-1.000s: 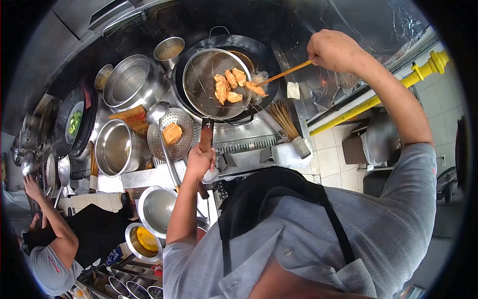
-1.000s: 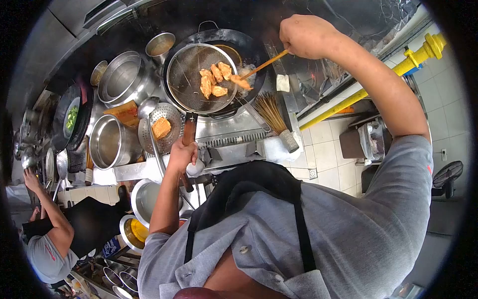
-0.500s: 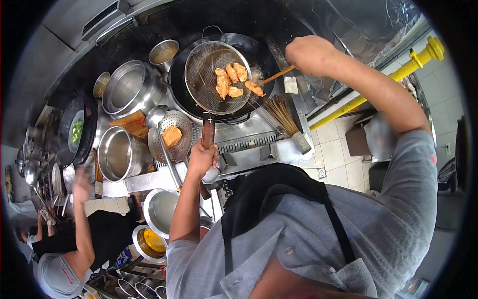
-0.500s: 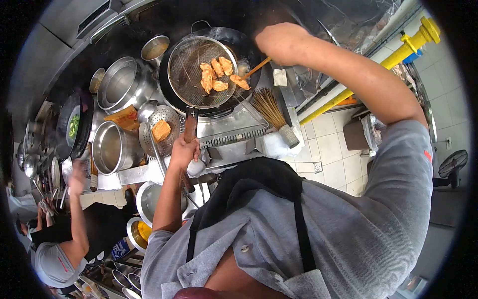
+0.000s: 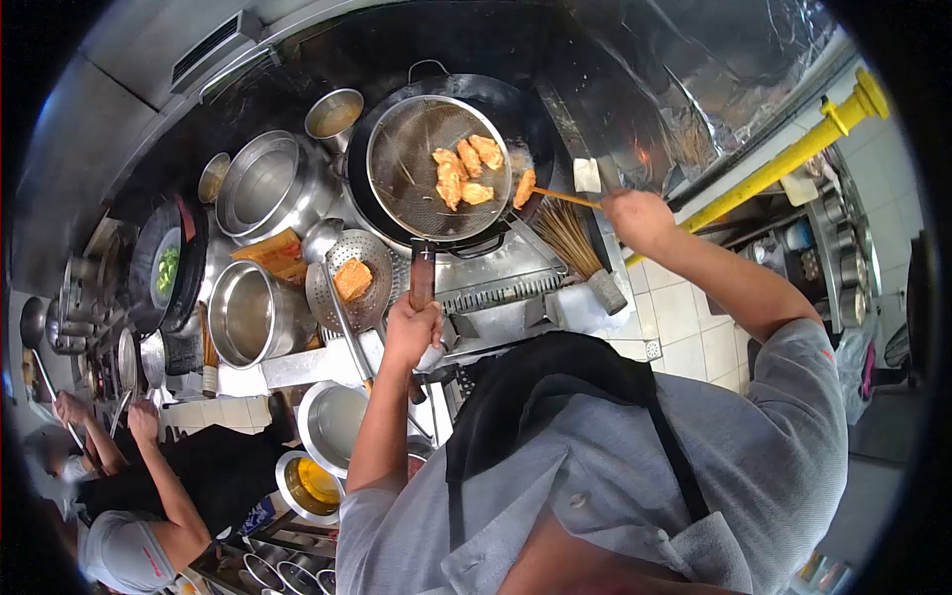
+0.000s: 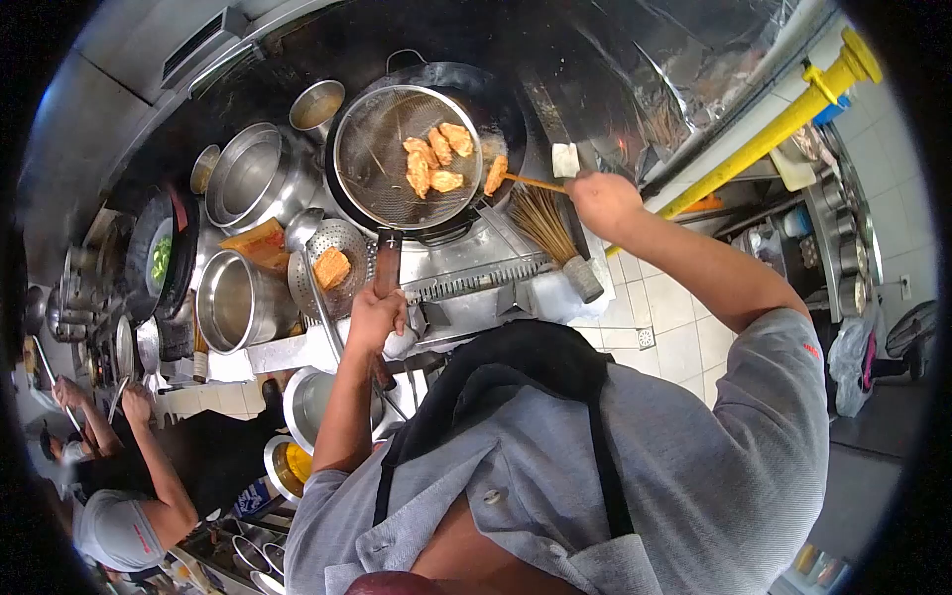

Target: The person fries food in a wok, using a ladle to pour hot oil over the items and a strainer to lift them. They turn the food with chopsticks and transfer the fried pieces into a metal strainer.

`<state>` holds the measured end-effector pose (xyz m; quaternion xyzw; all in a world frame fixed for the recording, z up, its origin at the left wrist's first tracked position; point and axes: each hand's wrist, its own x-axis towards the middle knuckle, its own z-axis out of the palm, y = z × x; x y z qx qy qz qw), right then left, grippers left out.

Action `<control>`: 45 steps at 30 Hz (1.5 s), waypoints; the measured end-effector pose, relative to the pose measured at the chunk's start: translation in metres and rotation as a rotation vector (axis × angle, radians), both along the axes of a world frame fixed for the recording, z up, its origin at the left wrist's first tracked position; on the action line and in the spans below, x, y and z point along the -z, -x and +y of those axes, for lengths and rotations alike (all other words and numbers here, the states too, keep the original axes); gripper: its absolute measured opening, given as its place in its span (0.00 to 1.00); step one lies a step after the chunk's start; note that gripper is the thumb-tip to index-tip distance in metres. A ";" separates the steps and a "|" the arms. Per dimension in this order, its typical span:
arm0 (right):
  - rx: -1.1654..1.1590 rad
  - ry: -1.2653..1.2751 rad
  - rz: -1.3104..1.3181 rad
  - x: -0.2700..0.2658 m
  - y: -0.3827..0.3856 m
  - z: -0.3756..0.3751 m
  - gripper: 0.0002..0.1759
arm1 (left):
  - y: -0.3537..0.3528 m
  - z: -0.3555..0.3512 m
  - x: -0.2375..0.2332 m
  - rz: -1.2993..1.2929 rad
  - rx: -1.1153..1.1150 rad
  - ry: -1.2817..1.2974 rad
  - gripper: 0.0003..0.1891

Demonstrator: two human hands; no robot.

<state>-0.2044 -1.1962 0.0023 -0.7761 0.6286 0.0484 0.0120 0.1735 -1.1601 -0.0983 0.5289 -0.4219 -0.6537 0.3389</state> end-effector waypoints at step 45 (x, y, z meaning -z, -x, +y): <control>-0.109 0.135 0.215 -0.182 -0.032 -0.013 0.06 | -0.009 -0.021 -0.029 -0.145 0.115 0.051 0.04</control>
